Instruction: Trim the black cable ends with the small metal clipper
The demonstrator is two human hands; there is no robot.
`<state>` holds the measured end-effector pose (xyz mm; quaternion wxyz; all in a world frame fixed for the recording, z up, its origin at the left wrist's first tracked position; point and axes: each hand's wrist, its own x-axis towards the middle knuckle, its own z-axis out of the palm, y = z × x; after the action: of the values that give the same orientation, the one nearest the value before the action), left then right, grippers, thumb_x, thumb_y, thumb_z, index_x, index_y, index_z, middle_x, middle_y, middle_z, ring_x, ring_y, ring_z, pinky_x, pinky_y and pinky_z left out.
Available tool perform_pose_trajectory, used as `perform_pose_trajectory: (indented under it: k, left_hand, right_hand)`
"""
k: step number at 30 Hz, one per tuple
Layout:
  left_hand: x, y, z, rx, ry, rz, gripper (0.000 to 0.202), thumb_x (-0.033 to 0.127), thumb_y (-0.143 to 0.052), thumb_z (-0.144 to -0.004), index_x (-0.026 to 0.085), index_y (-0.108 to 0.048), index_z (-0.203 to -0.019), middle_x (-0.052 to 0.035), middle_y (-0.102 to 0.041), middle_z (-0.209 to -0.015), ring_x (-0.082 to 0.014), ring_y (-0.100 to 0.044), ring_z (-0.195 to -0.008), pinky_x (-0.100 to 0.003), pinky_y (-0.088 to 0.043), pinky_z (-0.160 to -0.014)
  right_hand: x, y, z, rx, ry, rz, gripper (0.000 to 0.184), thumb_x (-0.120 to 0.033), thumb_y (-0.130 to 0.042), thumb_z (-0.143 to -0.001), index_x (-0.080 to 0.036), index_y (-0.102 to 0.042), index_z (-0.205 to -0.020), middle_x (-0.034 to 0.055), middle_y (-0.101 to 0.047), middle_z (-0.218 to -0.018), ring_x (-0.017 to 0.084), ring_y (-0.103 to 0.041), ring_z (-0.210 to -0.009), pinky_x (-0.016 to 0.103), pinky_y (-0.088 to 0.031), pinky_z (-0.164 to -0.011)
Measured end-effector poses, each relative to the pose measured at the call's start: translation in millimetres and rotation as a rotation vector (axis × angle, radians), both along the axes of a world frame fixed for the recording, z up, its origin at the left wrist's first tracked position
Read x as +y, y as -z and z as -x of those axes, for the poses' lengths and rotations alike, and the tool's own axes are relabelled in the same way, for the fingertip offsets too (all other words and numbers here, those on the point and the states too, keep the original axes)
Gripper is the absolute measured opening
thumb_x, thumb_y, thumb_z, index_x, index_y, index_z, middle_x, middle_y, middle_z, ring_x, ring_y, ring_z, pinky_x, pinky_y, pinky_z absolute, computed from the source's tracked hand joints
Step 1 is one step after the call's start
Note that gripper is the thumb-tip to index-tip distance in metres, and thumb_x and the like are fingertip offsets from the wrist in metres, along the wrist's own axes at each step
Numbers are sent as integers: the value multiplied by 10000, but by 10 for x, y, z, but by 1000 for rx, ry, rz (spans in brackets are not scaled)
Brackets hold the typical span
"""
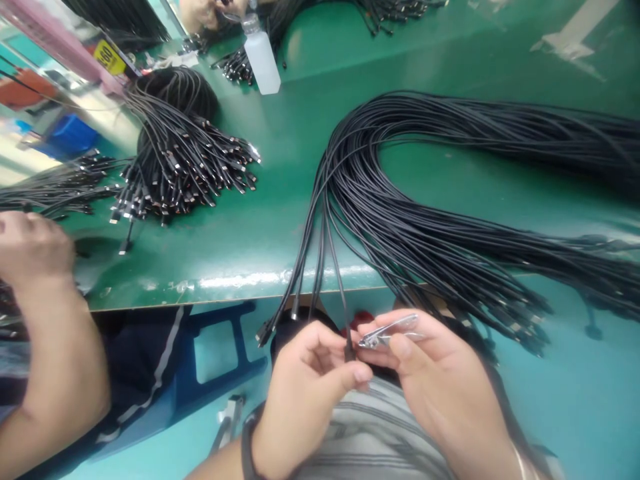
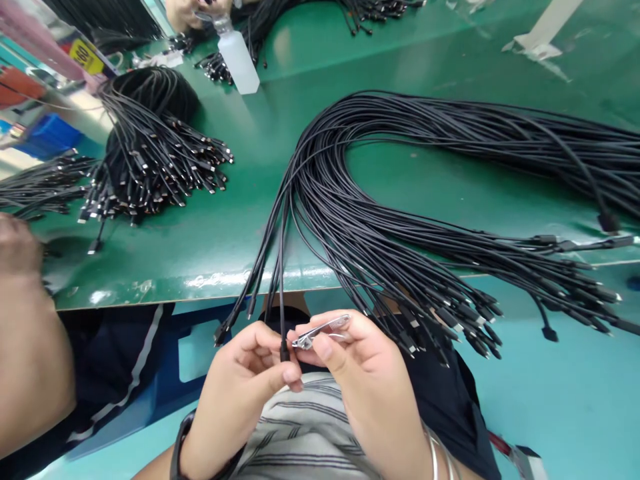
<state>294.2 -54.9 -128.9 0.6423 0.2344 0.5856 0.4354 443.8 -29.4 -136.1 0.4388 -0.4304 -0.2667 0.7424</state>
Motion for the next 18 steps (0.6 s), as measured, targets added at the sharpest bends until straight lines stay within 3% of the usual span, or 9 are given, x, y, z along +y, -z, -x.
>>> perform_pose_trajectory:
  k: [3,6,18]
  left_hand:
    - [-60,3,-2,284,82,-75,267,319,-829,-725,188,-597,-742,25,-685,-666,-107,-627,-624,-191,-476,-591]
    - [-102,21,-6,439,123,-133,254,359,-800,-756,201,-602,-742,28,-681,-713,-120,-627,-677,-208,-480,-623]
    - [-97,46,-19,536,163,-193,252,384,-756,-801,217,-573,-760,38,-658,-726,-134,-643,-690,-248,-495,-651]
  right_hand:
    - [2,-48,-4,-42,-24,-2,83,-333,-702,-891,-274,-745,-929,18,-766,-936,178,-747,-850,246,-614,-752]
    - [0,-70,-2,-60,-17,-35,73,-325,-724,-873,-270,-754,-910,18,-766,-912,164,-742,-833,213,-606,-726]
    - [42,-81,7,-44,26,-5,72,-306,-741,-857,-256,-754,-907,32,-776,-895,169,-748,-823,206,-607,-710]
